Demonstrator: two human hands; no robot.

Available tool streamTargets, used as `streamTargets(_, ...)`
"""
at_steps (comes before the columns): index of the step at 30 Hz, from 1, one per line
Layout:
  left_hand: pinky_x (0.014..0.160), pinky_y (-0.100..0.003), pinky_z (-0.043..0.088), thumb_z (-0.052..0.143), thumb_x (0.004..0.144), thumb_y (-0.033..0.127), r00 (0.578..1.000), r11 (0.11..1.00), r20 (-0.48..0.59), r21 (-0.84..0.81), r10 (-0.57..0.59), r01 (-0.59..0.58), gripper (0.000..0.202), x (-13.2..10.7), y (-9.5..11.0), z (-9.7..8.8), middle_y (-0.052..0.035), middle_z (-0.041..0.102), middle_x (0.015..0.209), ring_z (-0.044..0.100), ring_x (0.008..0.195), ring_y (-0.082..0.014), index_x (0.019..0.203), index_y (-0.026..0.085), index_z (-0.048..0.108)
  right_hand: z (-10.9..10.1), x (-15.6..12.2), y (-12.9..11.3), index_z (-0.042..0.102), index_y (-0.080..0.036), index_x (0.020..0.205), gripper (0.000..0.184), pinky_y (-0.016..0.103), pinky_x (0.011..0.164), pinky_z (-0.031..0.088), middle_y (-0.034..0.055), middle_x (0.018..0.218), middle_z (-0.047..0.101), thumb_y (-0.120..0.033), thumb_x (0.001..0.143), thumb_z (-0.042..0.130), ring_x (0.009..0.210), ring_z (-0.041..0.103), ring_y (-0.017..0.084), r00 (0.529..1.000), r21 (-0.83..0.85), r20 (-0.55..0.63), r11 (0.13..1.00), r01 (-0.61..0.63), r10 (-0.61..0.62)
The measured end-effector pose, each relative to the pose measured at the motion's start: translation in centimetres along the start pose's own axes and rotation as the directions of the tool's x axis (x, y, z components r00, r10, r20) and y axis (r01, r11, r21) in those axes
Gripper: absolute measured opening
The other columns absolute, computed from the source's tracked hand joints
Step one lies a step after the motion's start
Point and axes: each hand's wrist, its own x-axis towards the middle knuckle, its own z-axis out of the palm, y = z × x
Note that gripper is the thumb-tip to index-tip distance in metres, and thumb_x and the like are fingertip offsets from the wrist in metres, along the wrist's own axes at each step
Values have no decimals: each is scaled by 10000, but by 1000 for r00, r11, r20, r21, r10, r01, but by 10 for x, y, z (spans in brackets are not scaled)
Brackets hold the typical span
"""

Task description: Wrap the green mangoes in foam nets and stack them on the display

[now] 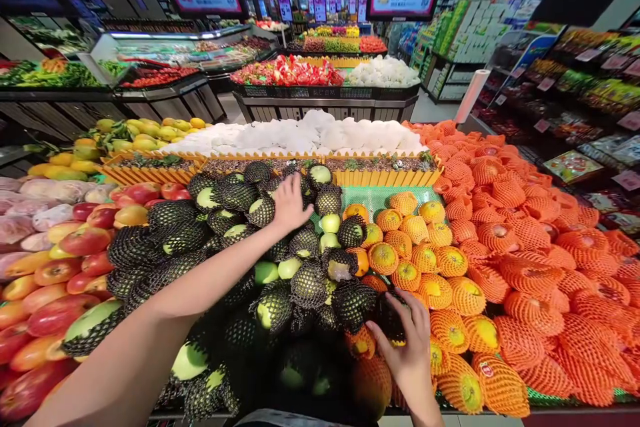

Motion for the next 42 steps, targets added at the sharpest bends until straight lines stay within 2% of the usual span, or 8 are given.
streamTargets(2,1234,-563,253,624,874,434,962,972,226,-209,155,-107,887,-18,32,5,-218,299,1626,290,1498,-413,1607,114,239,-2,1,18,592,-284,1399,654,646,1109,367,148,1461,510,-481,807,787,1373,438,409,995,-149,88,988,-35,49)
streamTargets(7,1058,-527,474,640,814,649,776,909,611,-396,158,127,999,-38,80,44,-243,327,1612,521,1353,-438,1610,199,238,5,-11,53,417,-382,1541,837,679,1113,339,93,1619,338,-240,767,702,1464,334,438,896,-394,384,917,-61,224)
streamTargets(11,1035,-480,497,687,776,609,803,895,583,-414,122,164,991,-35,87,65,-250,459,1515,564,1309,-408,1559,149,290,16,-18,60,423,-303,1540,878,641,1120,364,156,1563,364,-158,702,641,1407,412,447,883,-470,407,882,-18,235)
streamTargets(16,989,-522,529,715,757,524,873,878,470,-463,126,122,899,-37,80,45,-248,481,1456,571,1263,-421,1483,139,349,21,-22,67,407,-299,1525,788,608,1121,382,148,1523,383,-197,769,605,1393,429,416,930,-470,344,881,49,132)
streamTargets(23,933,-383,588,762,743,427,998,857,66,-515,2,33,853,-2,23,-38,-204,539,1377,592,1221,-315,1420,143,328,15,-17,67,377,-269,1527,706,581,1070,443,160,1511,354,-212,844,548,1407,399,416,903,-469,408,880,80,136)
streamTargets(27,998,-420,528,721,802,472,963,973,-186,-165,-194,164,856,27,-43,-70,-219,561,1322,589,1178,-317,1432,80,295,18,-17,65,372,-271,1517,739,569,1071,442,150,1515,355,-163,807,547,1390,412,413,918,-478,378,874,82,121)
streamTargets(33,1101,-580,373,705,860,534,947,942,-66,101,-315,321,802,37,-107,-63,-260,534,1408,465,1307,-427,1436,99,357,20,-14,70,359,-283,1533,802,569,1084,431,149,1535,352,-154,771,574,1396,411,403,905,-489,396,870,66,154)
streamTargets(42,1157,-552,280,389,1004,638,932,927,-28,94,-361,362,793,70,-101,-57,-296,426,1489,361,1371,-392,1448,-16,322,21,-16,65,415,-250,1507,759,550,1104,424,153,1539,349,-147,775,584,1391,420,395,922,-483,357,874,48,146)
